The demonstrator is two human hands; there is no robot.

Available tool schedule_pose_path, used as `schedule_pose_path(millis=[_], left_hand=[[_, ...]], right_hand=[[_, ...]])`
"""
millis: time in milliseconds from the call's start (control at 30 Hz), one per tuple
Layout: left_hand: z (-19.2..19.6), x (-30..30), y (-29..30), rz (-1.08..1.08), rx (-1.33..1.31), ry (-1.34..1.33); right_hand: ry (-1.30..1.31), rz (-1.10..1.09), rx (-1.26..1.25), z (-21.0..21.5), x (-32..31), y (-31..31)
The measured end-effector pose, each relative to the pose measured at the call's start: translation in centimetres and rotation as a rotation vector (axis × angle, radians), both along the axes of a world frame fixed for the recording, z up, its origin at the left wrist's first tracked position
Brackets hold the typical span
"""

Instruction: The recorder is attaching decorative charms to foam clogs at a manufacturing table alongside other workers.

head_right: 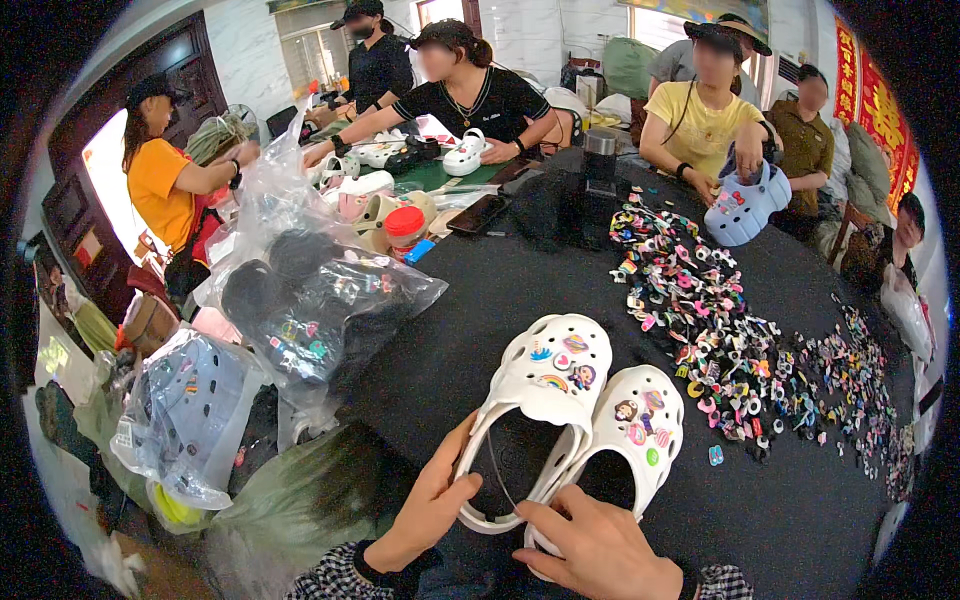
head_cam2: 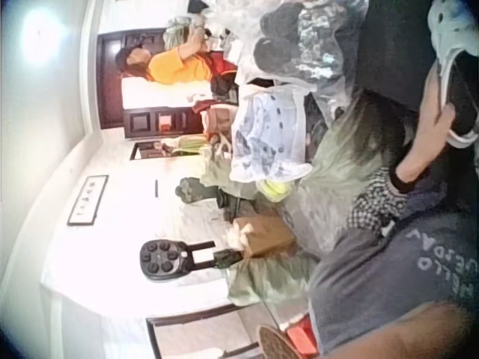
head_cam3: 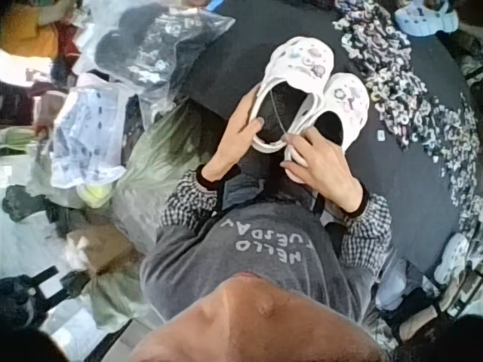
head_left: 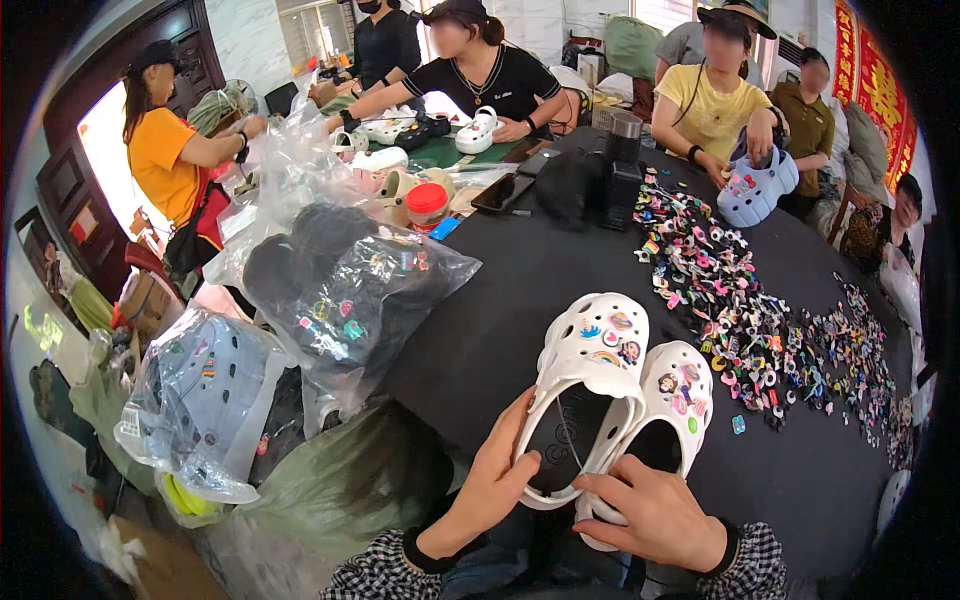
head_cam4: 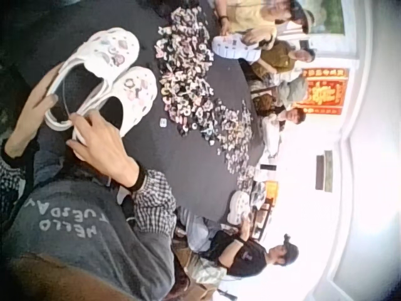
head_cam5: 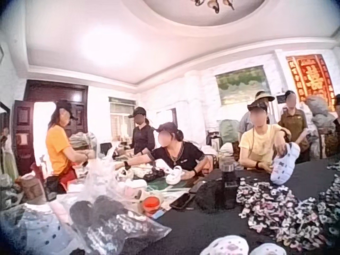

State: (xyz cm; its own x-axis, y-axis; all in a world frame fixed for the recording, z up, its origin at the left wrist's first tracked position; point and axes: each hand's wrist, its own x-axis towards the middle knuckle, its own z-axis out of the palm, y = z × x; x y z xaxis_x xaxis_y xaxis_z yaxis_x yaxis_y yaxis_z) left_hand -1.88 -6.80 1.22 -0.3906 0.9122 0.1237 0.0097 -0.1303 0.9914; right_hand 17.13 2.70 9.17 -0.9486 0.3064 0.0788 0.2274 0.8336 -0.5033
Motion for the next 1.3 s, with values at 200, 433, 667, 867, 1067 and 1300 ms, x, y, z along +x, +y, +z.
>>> schedule_pose_path(millis=[200,433,667,867,1067,1300], left_hand=[[-0.1,-0.1,-0.6,0.013,-0.042,0.028],[0.4,0.6,-0.3,0.034,-0.055,-0.292],[0.0,0.6,-0.1,0.044,-0.039,-0.304],[-0.5,0.4,-0.4,0.106,-0.058,-0.121],[-2.1,1.0,-0.4,0.088,0.051,0.005],[-0.9,1.3,-1.2,0.089,0.099,-0.044]], right_hand=[[0.050,0.002,0.061,0.0,-0.3,-0.5],[0.073,0.008,0.023,-1.0,0.1,-0.4],[0.237,0.106,0.061,-1.5,0.3,-0.4],[0.061,0.009,-0.001,-0.7,0.2,-1.0],[-0.076,-0.036,0.271,0.4,-0.6,-3.0],[-0.009,-0.005,0.373,0.2,-0.8,-2.4]])
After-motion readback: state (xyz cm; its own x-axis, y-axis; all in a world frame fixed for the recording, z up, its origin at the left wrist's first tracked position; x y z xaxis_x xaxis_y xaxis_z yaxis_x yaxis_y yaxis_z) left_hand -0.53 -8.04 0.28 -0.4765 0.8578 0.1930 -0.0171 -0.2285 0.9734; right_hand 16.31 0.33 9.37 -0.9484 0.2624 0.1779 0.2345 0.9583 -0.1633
